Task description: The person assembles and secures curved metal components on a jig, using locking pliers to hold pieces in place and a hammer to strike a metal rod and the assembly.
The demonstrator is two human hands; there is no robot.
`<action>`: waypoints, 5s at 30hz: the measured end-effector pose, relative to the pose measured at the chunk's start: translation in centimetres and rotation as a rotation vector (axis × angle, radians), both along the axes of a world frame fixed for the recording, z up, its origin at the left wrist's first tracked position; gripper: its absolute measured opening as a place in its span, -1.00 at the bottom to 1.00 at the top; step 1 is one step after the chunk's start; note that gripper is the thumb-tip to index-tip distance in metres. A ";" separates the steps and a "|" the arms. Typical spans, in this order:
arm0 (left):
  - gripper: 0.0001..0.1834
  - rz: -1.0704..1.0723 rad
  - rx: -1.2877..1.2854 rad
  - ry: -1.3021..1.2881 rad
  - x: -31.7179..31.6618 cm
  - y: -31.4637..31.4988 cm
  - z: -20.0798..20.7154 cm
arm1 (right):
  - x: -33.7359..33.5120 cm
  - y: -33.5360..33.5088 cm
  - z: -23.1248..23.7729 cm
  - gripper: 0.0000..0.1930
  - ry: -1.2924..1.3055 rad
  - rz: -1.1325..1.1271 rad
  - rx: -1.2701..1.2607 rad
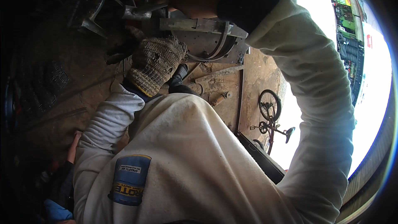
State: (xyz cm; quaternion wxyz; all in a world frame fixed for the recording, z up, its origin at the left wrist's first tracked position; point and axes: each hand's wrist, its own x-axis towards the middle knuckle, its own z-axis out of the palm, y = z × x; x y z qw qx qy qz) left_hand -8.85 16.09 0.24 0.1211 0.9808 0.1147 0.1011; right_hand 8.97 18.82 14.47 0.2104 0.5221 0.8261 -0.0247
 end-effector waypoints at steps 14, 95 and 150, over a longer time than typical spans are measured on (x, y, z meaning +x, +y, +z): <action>-0.85 -0.001 -0.057 -0.112 0.1 0.2 -0.7 | 1.3 -0.4 0.0 -0.55 0.051 -0.008 -0.050; -0.86 0.001 -0.063 0.067 0.7 0.1 0.0 | 1.4 -1.0 0.6 -0.66 0.000 -0.005 -0.006; -0.66 0.065 -1.414 -0.302 -3.4 11.6 2.3 | 0.8 -11.1 -0.9 -0.69 1.762 -1.392 0.419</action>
